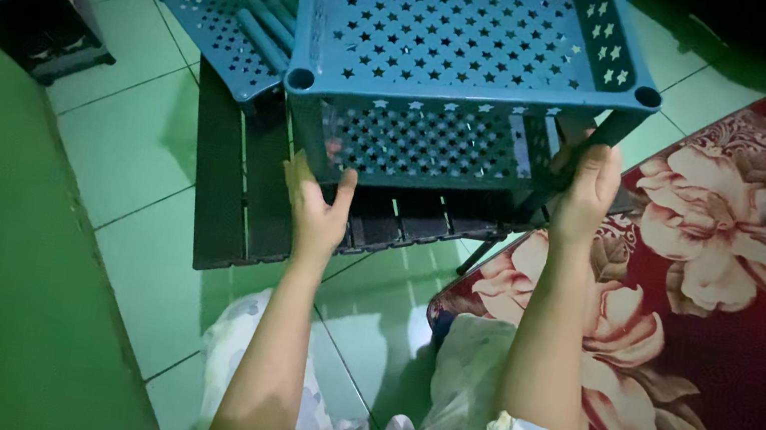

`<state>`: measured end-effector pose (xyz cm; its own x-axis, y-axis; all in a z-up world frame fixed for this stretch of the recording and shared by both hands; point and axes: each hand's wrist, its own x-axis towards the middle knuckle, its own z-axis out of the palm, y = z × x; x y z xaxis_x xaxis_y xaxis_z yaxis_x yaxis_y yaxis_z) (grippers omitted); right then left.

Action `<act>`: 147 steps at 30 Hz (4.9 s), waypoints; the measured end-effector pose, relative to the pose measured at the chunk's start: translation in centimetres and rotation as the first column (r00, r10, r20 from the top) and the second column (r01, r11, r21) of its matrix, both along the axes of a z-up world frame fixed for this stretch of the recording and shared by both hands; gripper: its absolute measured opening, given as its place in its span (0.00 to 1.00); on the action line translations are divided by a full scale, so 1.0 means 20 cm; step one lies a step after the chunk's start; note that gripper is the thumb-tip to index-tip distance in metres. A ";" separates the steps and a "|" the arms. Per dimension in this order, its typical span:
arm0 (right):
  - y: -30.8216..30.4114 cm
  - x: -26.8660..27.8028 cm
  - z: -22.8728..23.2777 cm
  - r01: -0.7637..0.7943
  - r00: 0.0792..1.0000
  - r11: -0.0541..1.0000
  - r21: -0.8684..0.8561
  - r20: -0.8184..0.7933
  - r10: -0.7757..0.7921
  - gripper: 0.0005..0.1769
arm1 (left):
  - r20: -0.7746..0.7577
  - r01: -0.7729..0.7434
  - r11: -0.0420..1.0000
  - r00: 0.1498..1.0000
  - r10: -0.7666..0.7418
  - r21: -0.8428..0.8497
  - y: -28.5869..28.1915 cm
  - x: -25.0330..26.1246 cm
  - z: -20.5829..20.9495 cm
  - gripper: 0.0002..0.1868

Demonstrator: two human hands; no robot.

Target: The person assembles a blue plastic storage rack by inserting cylindrical rods into corner holes of two perforated trays. They repeatedly lift, rotate, and align the trays while inserting and adjusting the rods to form a two-tier structure.

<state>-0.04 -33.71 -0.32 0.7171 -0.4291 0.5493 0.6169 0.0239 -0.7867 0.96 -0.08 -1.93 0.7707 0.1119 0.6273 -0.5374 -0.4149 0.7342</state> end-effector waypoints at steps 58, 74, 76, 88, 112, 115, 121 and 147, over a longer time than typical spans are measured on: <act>1.31 0.37 1.00 0.043 0.994 0.145 -0.989 0.057 0.094 0.18 | -0.143 0.055 0.959 0.985 -0.098 -0.277 -0.01 0.18 0.42 0.10; 1.31 0.40 1.00 -0.101 0.986 0.119 -0.988 -0.084 0.141 0.18 | -0.185 0.083 0.971 0.975 -0.126 -0.226 0.02 0.23 0.38 0.11; 1.31 0.39 1.01 -0.106 0.985 0.139 -0.985 -0.085 0.147 0.18 | -0.165 0.058 0.970 0.981 -0.099 -0.238 0.01 0.21 0.39 0.12; 0.98 -0.08 0.86 0.302 0.935 0.526 -0.795 0.354 -0.003 0.21 | -0.054 0.186 0.957 0.978 -0.203 -0.224 0.08 0.05 0.38 0.34; 0.06 -0.19 0.04 0.240 0.958 0.964 0.111 0.136 -0.254 0.22 | 0.000 0.033 0.989 0.999 -0.034 -0.147 -0.01 0.00 0.02 0.19; 0.04 -0.09 0.01 0.206 0.977 0.969 0.135 -0.089 -0.196 0.22 | 0.009 0.047 0.986 0.999 -0.047 -0.162 -0.02 0.00 0.03 0.17; 0.11 -0.03 -0.01 0.107 0.994 0.993 0.043 -0.026 -0.106 0.22 | 0.009 0.060 0.982 0.998 -0.059 -0.181 -0.03 0.00 0.03 0.17; -0.01 0.15 0.06 0.295 0.931 0.945 -0.140 -0.179 -0.318 0.19 | -0.275 0.005 0.930 0.955 -0.114 -0.366 0.00 0.14 -0.14 0.36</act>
<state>2.95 -33.83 0.81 0.6584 -0.5907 0.4665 0.4131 -0.2345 -0.8800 3.66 -0.13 -4.65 0.9231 0.2349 0.3046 -0.2967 -0.0690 0.9525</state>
